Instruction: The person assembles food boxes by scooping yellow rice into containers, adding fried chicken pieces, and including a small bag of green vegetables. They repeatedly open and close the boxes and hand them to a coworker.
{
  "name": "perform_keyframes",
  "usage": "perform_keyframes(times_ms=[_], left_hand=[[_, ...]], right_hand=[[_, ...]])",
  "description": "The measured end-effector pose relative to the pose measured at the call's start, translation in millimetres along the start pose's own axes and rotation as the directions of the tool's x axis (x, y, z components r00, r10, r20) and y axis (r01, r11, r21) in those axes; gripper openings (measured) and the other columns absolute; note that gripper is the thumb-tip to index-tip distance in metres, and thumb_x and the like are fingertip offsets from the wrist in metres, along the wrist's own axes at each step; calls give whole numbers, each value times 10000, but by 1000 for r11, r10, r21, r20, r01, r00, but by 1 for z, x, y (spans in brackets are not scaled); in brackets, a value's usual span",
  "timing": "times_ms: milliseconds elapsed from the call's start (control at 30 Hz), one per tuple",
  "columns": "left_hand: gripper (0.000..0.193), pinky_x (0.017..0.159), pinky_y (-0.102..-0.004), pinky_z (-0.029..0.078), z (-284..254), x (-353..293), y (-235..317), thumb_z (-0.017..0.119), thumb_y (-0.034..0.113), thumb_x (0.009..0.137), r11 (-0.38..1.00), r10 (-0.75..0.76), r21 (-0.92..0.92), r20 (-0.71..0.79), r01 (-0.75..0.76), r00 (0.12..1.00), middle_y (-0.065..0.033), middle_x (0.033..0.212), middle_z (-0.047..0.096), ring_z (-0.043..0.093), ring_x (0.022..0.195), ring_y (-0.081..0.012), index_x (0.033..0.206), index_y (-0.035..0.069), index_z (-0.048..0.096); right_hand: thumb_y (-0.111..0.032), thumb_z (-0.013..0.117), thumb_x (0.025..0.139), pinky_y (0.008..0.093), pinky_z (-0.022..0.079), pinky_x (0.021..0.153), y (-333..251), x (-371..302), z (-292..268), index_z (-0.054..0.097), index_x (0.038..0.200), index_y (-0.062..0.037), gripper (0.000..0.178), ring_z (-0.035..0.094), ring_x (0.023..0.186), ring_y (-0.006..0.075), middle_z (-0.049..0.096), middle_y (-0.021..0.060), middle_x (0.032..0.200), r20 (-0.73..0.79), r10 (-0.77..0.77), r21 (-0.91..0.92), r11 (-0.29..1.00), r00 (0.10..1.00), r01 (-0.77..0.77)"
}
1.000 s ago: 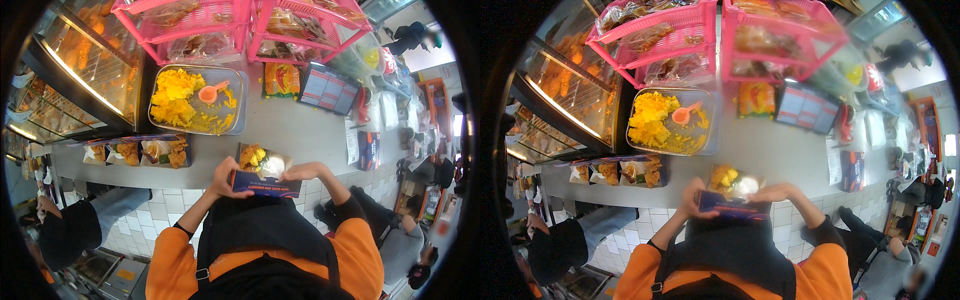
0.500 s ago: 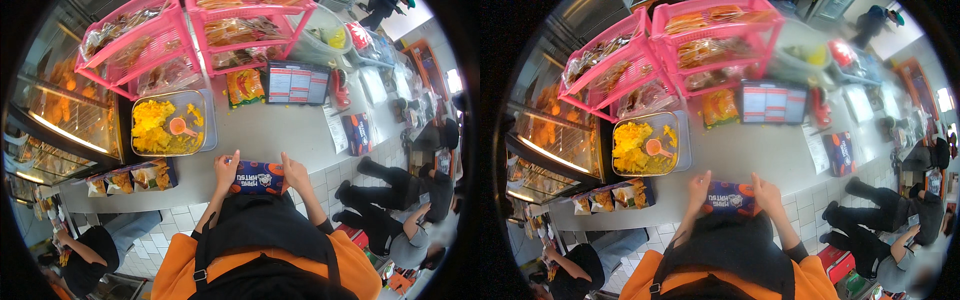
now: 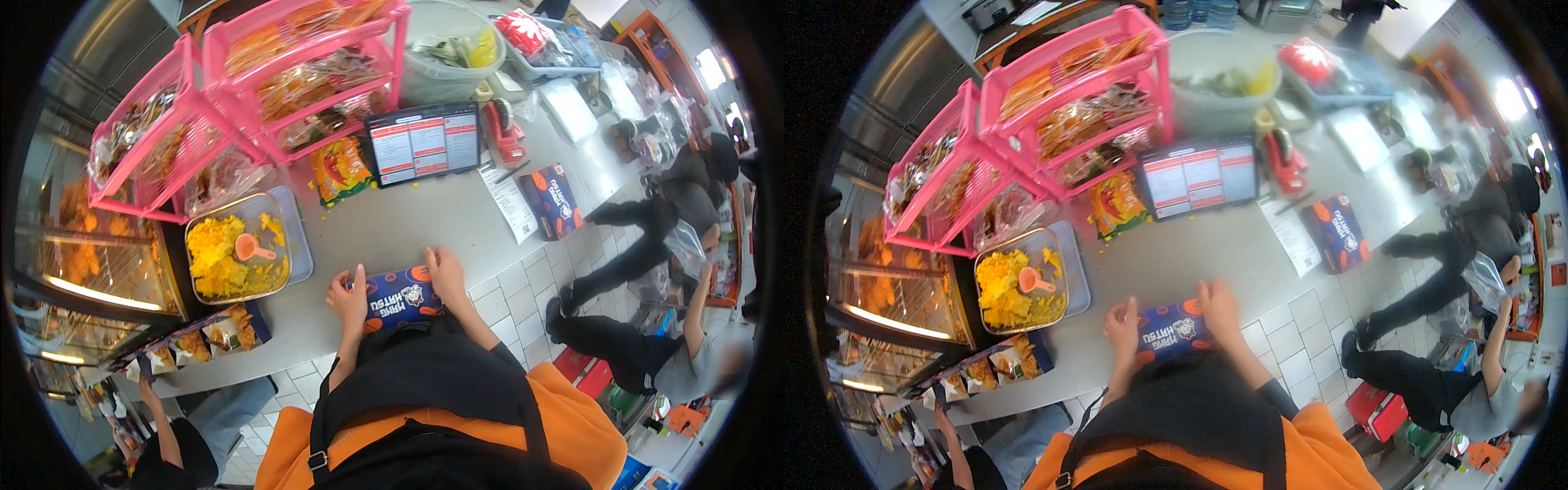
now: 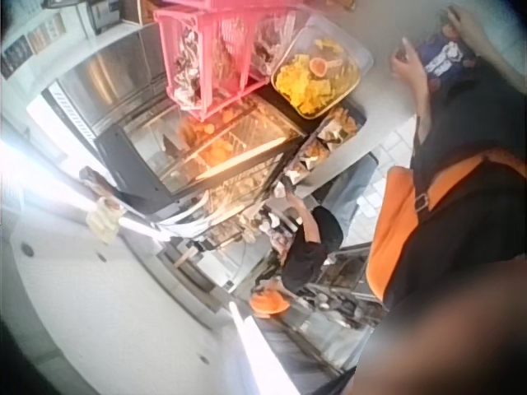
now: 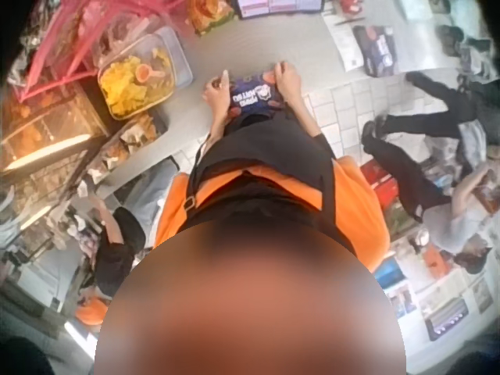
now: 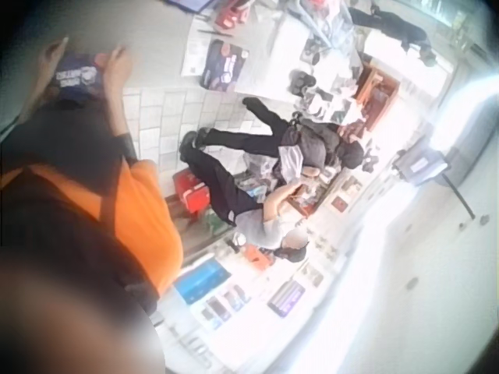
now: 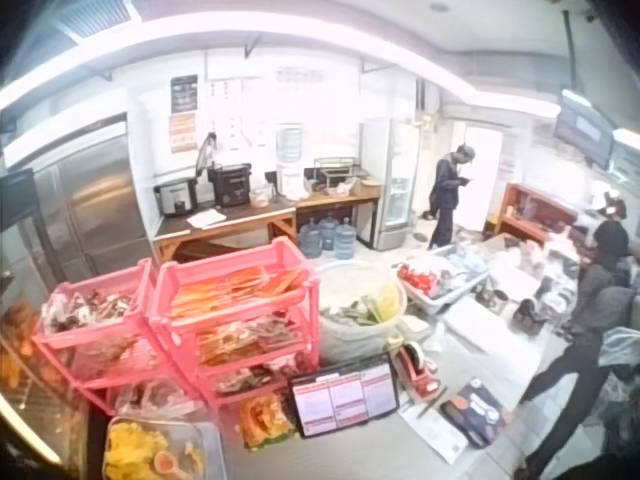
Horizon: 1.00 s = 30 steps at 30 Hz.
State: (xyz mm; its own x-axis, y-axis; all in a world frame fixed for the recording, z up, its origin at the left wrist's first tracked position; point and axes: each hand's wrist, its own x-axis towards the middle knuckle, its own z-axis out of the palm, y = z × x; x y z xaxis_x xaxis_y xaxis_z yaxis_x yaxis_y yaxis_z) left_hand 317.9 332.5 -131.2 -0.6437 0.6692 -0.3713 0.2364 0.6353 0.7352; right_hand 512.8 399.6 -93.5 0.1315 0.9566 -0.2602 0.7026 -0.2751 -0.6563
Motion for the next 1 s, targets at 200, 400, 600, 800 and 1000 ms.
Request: perform_keyframes(times_ms=[200,400,600,800,1000], left_hand=[[619,844,-344,465,2,-7,25,745,384,803,891,-173,-368,264,265,949,-140,1081,556,536,1001,-209,1252,66,459],[509,612,-245,473,16,-22,70,753,226,799,874,-25,-449,345,188,938,-64,877,597,570,715,-111,1215,116,481],[235,616,-243,474,57,-33,105,746,173,804,932,81,-350,465,99,882,-3,866,567,538,707,-90,973,99,601],[186,518,-191,352,88,-30,114,775,150,757,875,-21,-404,516,265,856,34,658,562,464,565,-33,701,77,613],[201,497,-189,324,88,-28,135,770,133,752,846,70,-501,442,181,894,46,636,538,432,528,-31,670,89,592]], right_hand=[[-326,506,954,435,475,636,12,4,-6,626,888,-1,353,630,698,359,644,185,770,-39,-57,209,976,998,64],[-292,549,959,284,467,677,26,26,-32,627,964,-14,289,590,738,153,640,97,809,150,-26,517,854,988,-56],[-283,601,922,302,465,705,51,47,-77,648,983,-48,247,589,778,156,649,79,885,119,-43,617,786,992,-40],[-406,639,849,593,280,1038,115,127,-178,535,1296,-184,510,451,1236,364,498,144,1341,-546,-273,-463,886,792,-14],[-343,620,870,570,327,1003,141,201,-228,545,1271,-168,444,440,1223,410,489,183,1320,-468,-317,-502,863,825,46]])
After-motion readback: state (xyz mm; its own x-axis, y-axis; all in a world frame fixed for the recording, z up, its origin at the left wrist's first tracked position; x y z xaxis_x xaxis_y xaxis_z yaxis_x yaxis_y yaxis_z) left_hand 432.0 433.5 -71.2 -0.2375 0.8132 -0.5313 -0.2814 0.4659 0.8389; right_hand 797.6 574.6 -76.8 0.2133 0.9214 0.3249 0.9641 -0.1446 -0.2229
